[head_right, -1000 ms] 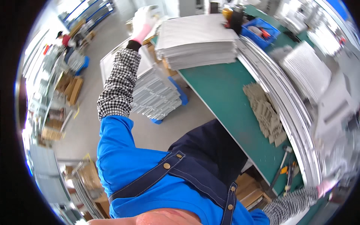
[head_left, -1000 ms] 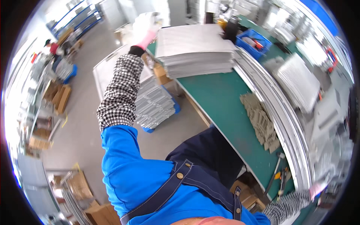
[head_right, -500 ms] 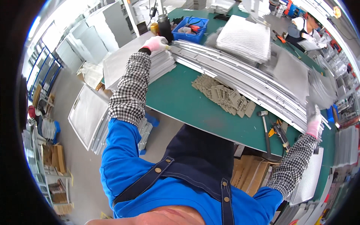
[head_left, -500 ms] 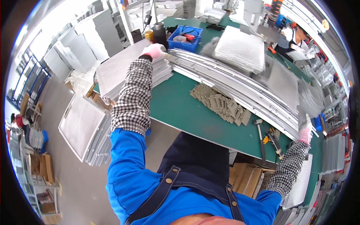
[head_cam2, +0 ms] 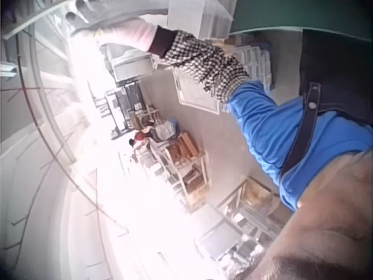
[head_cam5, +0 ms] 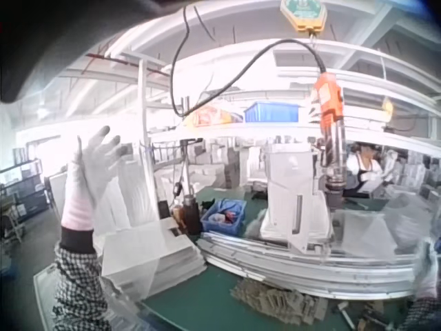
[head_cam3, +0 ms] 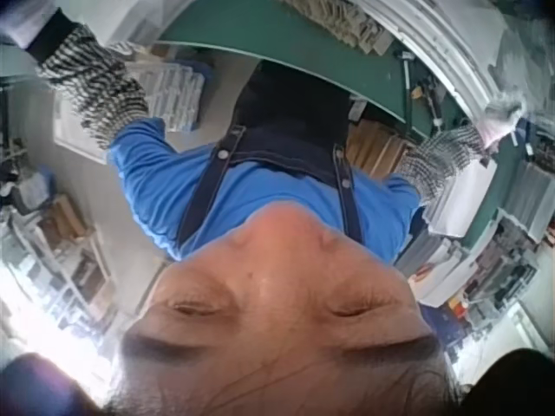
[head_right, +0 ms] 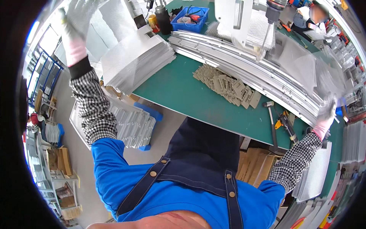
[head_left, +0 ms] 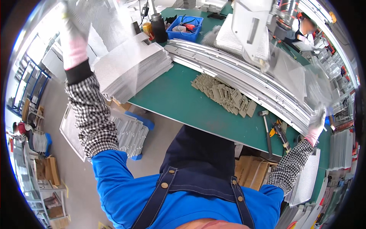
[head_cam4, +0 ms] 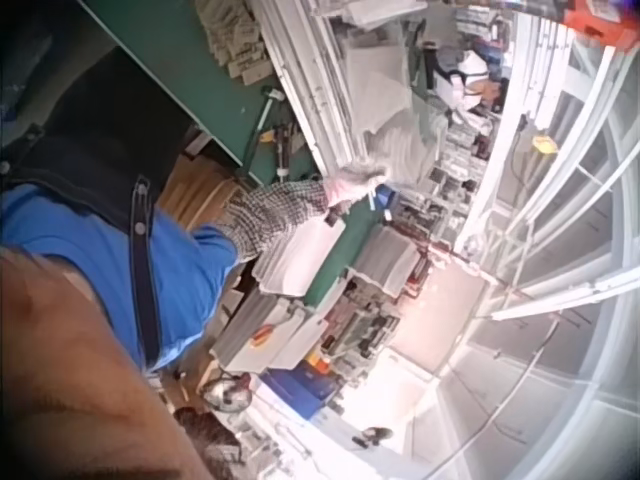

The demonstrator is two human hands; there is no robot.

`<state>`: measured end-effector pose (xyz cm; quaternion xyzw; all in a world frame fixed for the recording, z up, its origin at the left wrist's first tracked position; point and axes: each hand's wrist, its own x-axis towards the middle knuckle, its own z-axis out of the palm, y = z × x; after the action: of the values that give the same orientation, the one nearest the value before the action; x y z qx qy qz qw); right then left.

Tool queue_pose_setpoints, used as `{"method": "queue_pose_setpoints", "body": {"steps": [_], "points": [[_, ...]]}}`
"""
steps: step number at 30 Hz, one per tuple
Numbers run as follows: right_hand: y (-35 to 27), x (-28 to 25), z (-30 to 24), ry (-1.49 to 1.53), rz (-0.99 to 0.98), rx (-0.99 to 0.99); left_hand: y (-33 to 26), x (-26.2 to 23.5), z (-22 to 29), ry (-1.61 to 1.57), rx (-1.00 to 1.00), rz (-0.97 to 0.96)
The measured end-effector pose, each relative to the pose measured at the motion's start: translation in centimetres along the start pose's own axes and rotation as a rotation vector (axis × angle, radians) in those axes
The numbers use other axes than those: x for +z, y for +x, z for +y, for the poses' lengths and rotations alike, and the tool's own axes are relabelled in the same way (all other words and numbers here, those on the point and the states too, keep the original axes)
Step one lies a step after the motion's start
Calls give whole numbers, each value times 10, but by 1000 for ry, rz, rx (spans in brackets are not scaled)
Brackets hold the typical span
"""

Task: The person assembles white mesh panels by inserting metal frame pieces into the panel edges and securing them with a handheld power tool. They repeatedly pick up panels, align and insert frames, and use the tool to fasten the assembly before stacking the finished units.

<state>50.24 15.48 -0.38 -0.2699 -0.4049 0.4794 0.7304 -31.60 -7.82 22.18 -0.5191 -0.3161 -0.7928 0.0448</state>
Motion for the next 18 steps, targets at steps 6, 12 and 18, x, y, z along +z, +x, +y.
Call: {"method": "queue_pose_setpoints", "body": {"steps": [6, 12, 18], "points": [[-29, -41, 22, -982, -155, -225, -179, 47, -70, -452, -582, -30], [-28, -25, 27, -755, 5, -139, -315, 166, -93, -1324, -1242, 65], [-31, -8, 15, -372, -25, -115, -363, 181, -121, -1160, -1404, -88]]}}
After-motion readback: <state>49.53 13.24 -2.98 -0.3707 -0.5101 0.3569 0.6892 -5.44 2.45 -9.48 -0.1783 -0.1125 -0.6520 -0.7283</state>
